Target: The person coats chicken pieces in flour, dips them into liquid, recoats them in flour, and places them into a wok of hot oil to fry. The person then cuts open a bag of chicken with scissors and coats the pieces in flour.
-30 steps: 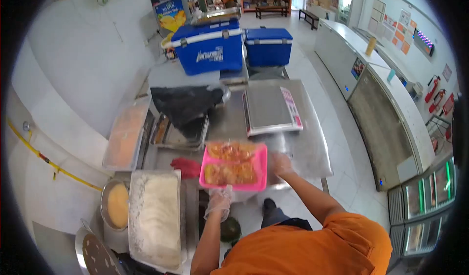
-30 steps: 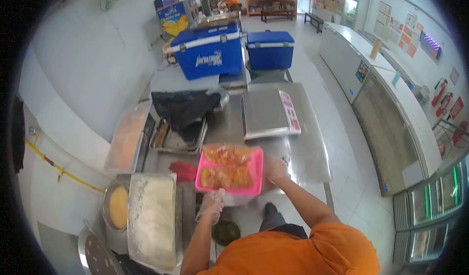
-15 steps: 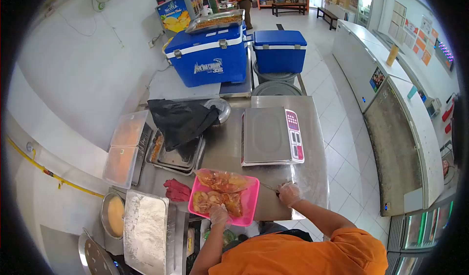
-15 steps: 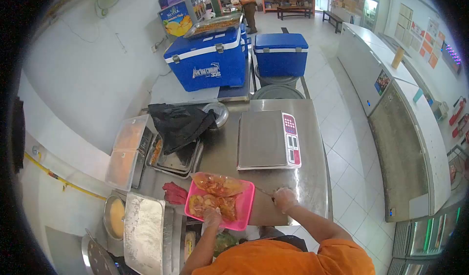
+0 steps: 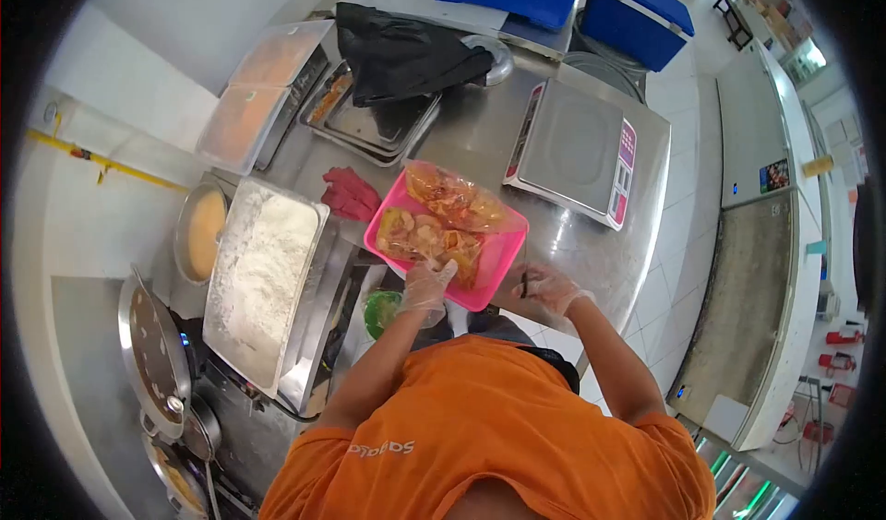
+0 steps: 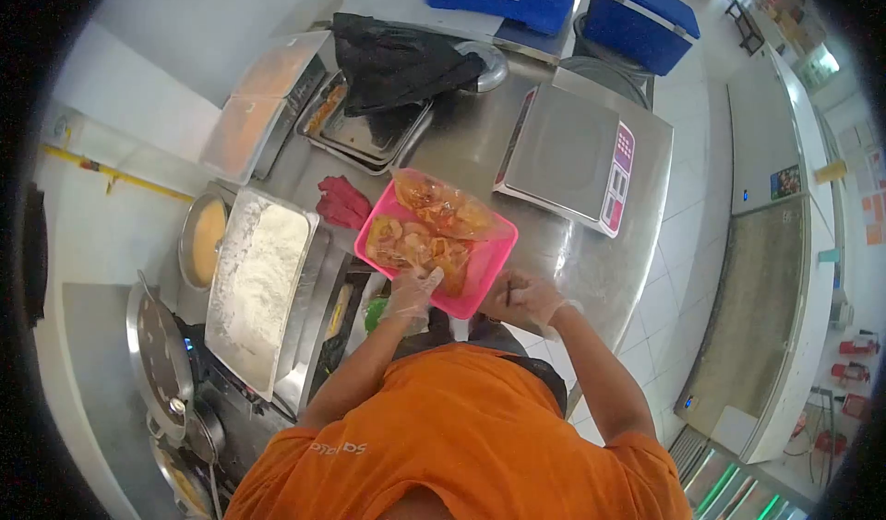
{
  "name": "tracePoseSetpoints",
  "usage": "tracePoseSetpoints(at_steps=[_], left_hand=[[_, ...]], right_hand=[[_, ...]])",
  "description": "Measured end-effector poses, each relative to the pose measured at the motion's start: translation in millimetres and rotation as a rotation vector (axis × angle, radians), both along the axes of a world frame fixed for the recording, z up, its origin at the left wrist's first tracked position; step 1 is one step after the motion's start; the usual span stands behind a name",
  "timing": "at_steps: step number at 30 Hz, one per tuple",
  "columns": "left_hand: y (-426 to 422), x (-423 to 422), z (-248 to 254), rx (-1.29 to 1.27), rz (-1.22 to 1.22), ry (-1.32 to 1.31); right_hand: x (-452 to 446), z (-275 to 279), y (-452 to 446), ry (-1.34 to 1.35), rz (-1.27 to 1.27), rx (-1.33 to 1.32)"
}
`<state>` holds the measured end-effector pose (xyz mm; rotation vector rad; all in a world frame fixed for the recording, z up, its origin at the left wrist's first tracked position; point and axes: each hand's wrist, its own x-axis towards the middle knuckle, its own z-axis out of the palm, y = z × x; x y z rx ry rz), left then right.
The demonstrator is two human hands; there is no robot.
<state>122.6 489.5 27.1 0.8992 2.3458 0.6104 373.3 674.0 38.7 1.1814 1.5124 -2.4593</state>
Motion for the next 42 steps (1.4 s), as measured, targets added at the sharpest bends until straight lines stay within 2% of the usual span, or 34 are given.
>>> tracePoseSetpoints(at_steps=[2,5,7,11,14,16,17,18,20,22,26,29,32,35,38,41,42], left_hand=[[0,1,5,0.084,0.006,0.092],[-9,-4,-24,0.265,0.066,-0.040],[-15,-2,-18,0.307,0.088,-0.061],[-20,-8,-33,0.304,0.013,-0.085],[-23,-3,-58,0.422,0.061,-0.067],[-21,0,-85,0.454,0.106,-0.101],[-21,0,-92,0.471,0.126,-0.118],[-23,-2,-81,0.448,0.111,-0.113],[-21,-3,-36,0.409,0.090,-0.108],[-20,-3,-23,0.403,0.106,-0.114],[-18,-3,-8,0.318,0.090,-0.061],[-8,-6,61,0.180,0.227,-0.143],[1,-8,25,0.010,-0.034,0.056],[17,-16,-19,0.060,-0.012,0.115],[11,-16,-52,0.182,-0.107,0.296],[-3,-17,-47,0.268,-0.223,0.406],[-6,-20,-46,0.295,-0.266,0.442]], right_hand=[[-23,-8,-15,0.088,0.178,0.056],[-54,22,-19,-0.105,0.316,-0.131],[-71,3,-20,-0.140,0.222,-0.337],[-107,-20,-15,0.011,0.296,-0.444],[-151,8,-30,0.032,0.265,-0.390],[-145,44,-25,0.097,0.421,0.016],[-138,45,-13,0.044,0.506,0.092],[-130,46,-1,-0.006,0.594,0.168],[-113,23,32,-0.287,0.798,0.060],[-113,8,32,-0.202,0.741,0.001],[-126,-5,23,-0.213,0.537,-0.237],[-118,6,19,0.032,0.350,-0.351],[-126,-10,18,-0.025,0.344,-0.316],[-160,13,5,-0.084,0.366,-0.336],[-164,-5,16,-0.050,0.456,-0.429],[-152,3,5,0.108,0.459,-0.291],[-157,5,4,0.073,0.418,-0.302]])
